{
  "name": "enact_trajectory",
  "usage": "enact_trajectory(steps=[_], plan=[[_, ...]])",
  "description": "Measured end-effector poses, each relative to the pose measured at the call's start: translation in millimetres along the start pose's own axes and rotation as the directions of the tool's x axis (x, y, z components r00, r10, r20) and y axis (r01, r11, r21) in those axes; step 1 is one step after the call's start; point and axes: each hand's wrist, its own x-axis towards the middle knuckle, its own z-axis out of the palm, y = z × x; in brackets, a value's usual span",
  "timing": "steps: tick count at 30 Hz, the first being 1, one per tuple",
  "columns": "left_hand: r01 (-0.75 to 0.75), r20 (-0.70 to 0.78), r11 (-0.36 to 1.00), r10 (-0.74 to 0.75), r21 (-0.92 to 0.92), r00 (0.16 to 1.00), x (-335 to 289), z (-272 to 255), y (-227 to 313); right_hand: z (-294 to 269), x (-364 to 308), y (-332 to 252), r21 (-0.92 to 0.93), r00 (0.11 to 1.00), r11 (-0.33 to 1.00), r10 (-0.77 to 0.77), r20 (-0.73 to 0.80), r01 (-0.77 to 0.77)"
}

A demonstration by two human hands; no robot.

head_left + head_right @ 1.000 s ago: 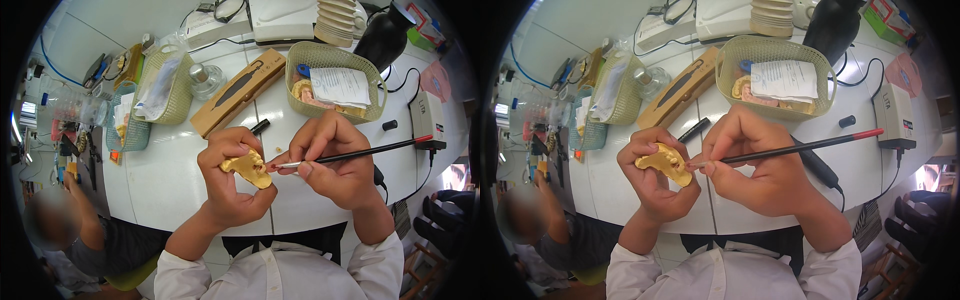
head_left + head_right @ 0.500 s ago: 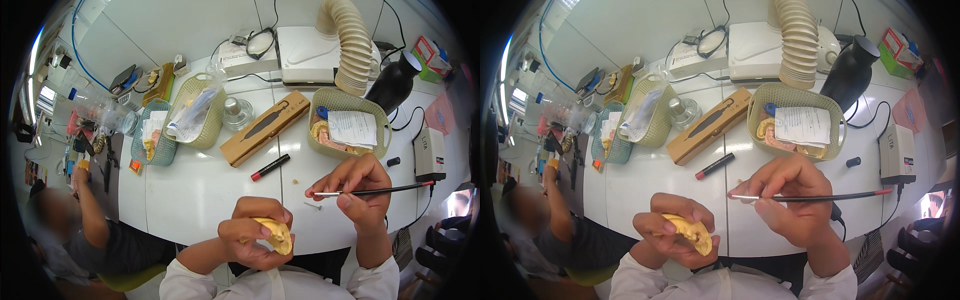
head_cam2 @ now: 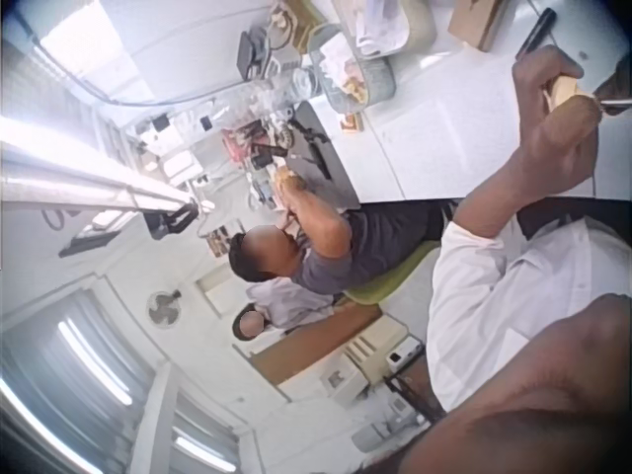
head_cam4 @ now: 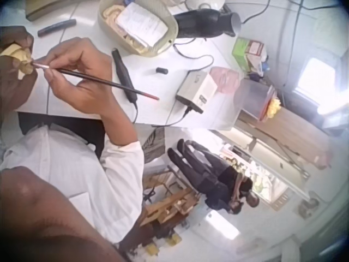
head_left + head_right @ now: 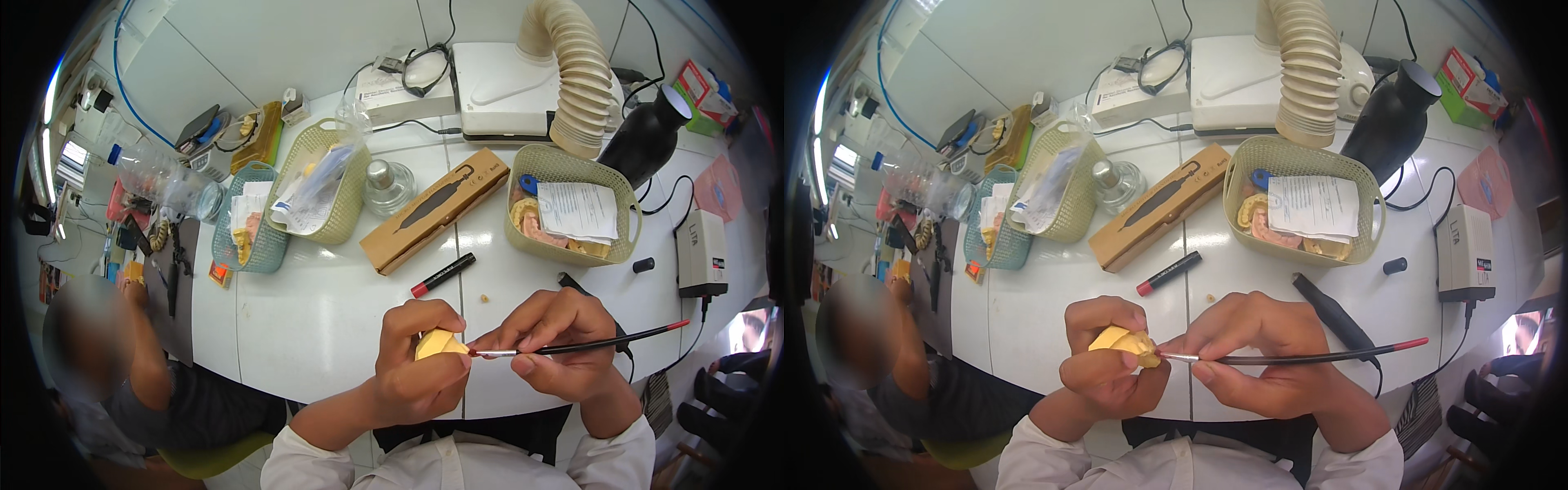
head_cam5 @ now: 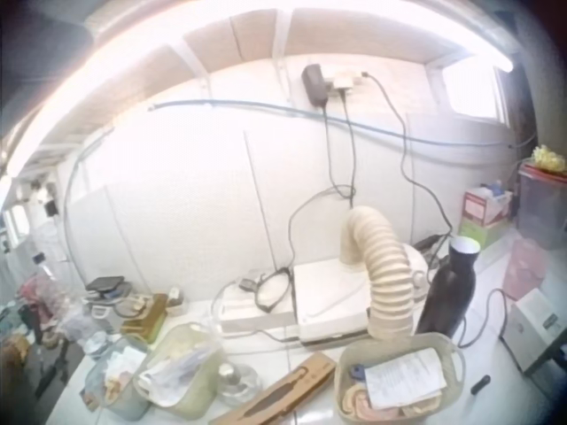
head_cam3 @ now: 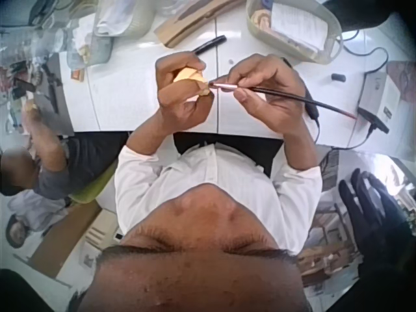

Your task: The person uses a fine brush to apply red paint to a small yellow dental mold. They dip the brush into a small container of paint and carefully color specific areas of the mold while holding it in their left hand. The task involves precise hand movements to apply the paint to the object's surface.

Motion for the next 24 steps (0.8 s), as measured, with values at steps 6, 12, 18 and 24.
enact_trajectory(steps=[6, 12, 18, 24], plan=[[-0.036, -0.162, 0.991, 0.015, -0.132, 0.987, -5, 13, -8, -8, 8, -3, -0.191, 0.988, 0.980, -0.033, 0.149, 0.061], [-0.026, -0.146, 0.990, 0.005, -0.142, 0.989, -5, 14, -7, 0, 2, 2, -0.159, 1.000, 0.987, -0.029, 0.008, 0.030], [0.002, -0.120, 0.996, -0.013, -0.087, 0.993, -4, 15, -11, -7, 2, -2, -0.181, 1.000, 0.983, -0.008, 0.015, 0.011], [0.215, -0.147, 0.880, -0.301, -0.423, 0.942, -8, 14, -44, -25, 9, -25, -0.225, 0.971, 0.974, -0.074, -0.229, 0.021]])
